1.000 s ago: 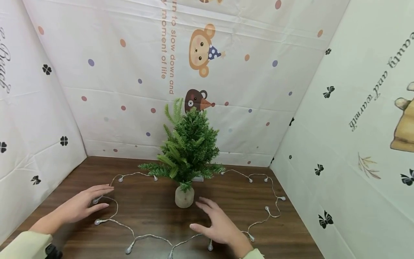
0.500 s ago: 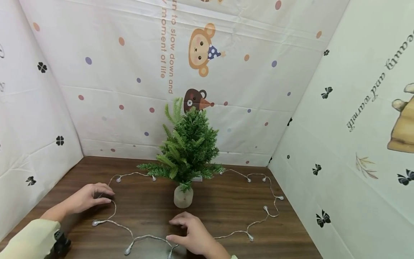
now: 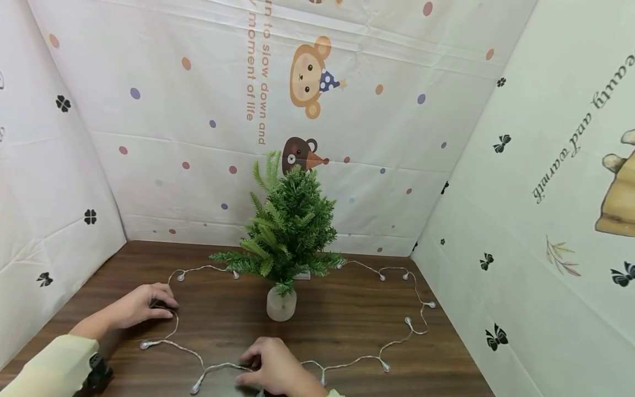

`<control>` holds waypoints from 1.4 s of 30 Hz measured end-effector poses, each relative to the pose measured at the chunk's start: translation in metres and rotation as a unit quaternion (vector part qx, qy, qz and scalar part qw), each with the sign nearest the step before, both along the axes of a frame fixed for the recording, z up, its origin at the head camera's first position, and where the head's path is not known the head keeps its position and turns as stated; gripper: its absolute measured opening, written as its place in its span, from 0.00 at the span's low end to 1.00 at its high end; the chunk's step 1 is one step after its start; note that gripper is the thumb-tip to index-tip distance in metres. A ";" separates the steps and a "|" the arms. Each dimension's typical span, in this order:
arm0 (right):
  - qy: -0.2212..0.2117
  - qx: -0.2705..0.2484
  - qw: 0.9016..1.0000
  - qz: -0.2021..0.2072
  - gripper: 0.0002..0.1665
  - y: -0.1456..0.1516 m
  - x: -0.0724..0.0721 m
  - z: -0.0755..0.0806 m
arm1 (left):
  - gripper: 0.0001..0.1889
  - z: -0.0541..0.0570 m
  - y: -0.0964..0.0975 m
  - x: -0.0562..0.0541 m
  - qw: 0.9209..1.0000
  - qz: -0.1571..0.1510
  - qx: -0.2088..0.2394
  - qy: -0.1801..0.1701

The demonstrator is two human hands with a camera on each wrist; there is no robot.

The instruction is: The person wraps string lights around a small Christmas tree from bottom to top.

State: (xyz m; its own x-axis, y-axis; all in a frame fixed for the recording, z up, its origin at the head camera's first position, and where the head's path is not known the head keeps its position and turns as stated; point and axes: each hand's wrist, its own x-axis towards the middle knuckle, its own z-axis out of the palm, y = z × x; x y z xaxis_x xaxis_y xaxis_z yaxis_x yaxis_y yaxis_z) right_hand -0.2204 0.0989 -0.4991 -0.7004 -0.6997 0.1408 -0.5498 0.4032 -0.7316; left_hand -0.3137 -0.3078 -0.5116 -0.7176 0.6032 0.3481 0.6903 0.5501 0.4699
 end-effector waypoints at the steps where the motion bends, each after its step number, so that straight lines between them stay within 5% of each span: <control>1: 0.010 0.010 1.000 0.001 0.13 -0.001 0.000 0.000 | 0.08 0.000 0.000 0.000 1.000 0.000 -0.002 -0.003; 7: 0.029 0.045 0.998 -0.013 0.11 -0.007 -0.002 0.000 | 0.04 -0.002 0.003 -0.003 1.000 0.003 -0.013 -0.006; 16: -0.061 0.026 0.996 -0.062 0.05 -0.014 -0.002 0.000 | 0.02 -0.004 0.001 -0.004 0.999 0.023 -0.024 -0.025; 31: -0.037 0.064 0.993 -0.094 0.06 -0.020 0.000 0.001 | 0.09 -0.006 0.002 -0.007 0.999 0.010 -0.026 0.018; 34: -0.058 0.049 0.993 -0.091 0.06 -0.019 -0.001 0.000 | 0.10 -0.005 0.003 -0.006 0.999 0.006 -0.037 0.028; 37: -0.100 0.011 0.991 -0.092 0.05 -0.012 -0.002 0.001 | 0.09 0.000 0.005 -0.005 0.999 0.014 -0.042 0.004; 42: -0.164 -0.054 0.981 -0.091 0.06 0.006 -0.001 0.013 | 0.04 0.019 0.006 -0.004 0.994 0.031 -0.022 -0.106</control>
